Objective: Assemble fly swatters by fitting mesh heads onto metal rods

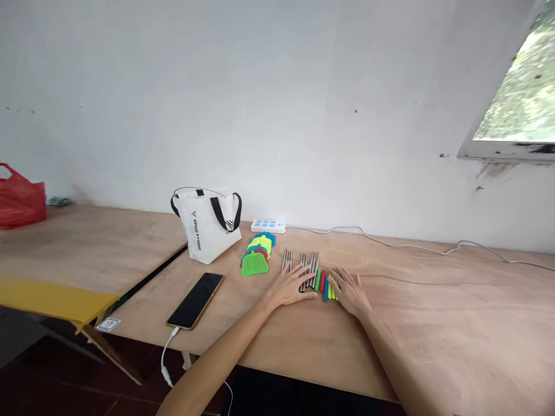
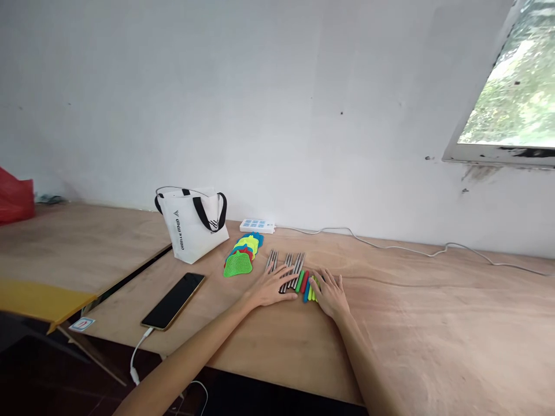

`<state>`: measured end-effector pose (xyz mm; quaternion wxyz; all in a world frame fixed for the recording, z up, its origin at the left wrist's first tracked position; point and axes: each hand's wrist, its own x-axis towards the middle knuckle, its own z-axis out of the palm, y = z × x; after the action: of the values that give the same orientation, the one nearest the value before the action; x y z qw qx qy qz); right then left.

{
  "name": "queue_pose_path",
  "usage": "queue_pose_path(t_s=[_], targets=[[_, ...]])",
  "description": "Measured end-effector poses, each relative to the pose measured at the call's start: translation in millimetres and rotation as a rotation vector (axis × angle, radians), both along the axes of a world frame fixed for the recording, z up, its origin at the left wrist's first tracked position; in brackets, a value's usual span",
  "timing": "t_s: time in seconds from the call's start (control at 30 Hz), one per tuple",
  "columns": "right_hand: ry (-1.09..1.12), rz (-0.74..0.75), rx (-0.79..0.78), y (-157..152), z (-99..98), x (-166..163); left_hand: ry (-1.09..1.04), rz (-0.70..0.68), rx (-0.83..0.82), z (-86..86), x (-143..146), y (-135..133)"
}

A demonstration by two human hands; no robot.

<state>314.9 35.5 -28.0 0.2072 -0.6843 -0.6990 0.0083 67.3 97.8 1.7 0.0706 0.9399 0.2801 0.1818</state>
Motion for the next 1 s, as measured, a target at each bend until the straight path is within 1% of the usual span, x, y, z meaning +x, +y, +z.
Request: queue_pose_path(t_s=[0.07, 0.27, 0.37, 0.6, 0.73, 0.83, 1.0], targets=[[-0.019, 0.020, -0.010, -3, 1.5, -1, 0.012, -0.016, -0.012, -1.6, 4, 2], [-0.142, 0.215, -0.036, -11, 11.8, -6, -0.067, -0.002, -0.024, -5.4, 11, 7], [-0.166, 0.264, -0.038, -10, 17.7, -8, -0.067, 0.017, -0.031, -7.4, 11, 8], [-0.197, 0.278, -0.036, 7, 23.0, -18, -0.093, 0.048, 0.028, -7.3, 6, 7], [-0.206, 0.279, -0.043, 17, 22.5, -25, -0.113, 0.101, 0.040, -7.3, -1, 6], [-0.221, 0.250, -0.044, 20, 20.8, -27, -0.120, 0.145, 0.041, -6.7, -5, 4], [-0.253, 0.189, -0.011, 21, 13.9, -27, -0.139, 0.143, 0.061, -4.0, -4, -2]])
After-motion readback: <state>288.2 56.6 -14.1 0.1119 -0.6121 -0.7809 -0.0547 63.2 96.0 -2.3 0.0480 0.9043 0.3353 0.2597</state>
